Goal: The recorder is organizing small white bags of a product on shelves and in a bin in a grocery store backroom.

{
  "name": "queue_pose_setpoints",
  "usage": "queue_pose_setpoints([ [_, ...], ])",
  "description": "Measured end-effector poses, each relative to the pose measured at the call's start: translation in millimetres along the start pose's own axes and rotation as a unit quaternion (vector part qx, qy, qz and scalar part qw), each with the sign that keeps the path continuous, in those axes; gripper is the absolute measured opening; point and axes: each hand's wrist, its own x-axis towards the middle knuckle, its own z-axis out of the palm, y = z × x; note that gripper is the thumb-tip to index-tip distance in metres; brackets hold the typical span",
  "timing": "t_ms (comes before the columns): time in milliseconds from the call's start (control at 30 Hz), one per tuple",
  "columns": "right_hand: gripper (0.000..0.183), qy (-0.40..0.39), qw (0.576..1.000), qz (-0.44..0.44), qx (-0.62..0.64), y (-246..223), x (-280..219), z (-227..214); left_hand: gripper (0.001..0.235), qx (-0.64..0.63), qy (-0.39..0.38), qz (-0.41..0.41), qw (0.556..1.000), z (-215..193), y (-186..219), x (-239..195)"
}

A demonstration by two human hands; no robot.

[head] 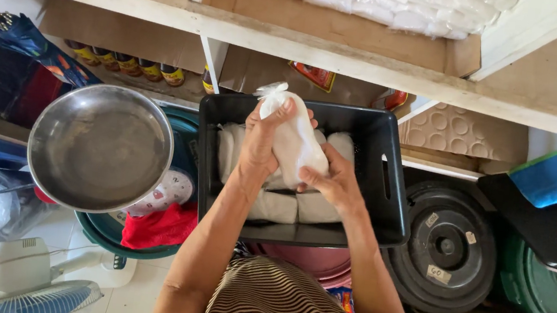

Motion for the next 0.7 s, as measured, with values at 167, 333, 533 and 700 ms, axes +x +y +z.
queue_pose_setpoints([
  [167,0.049,0.0,0.987,0.072,0.144,11,4,4,0.049,-0.007,0.021,-0.007,1.0,9,10,-1],
  [333,0.064,-0.003,0.985,0.009,0.172,-12,6,24,0.049,-0.03,0.014,0.007,0.999,4,4,6],
  [533,0.071,0.035,0.983,0.054,0.173,4,5,22,0.046,-0.075,0.02,-0.005,0.997,-8,5,20],
  [700,0.099,0.133,0.969,-0.189,-0.085,-20,-2,37,0.048,-0.101,0.032,-0.004,0.994,-2,9,23],
])
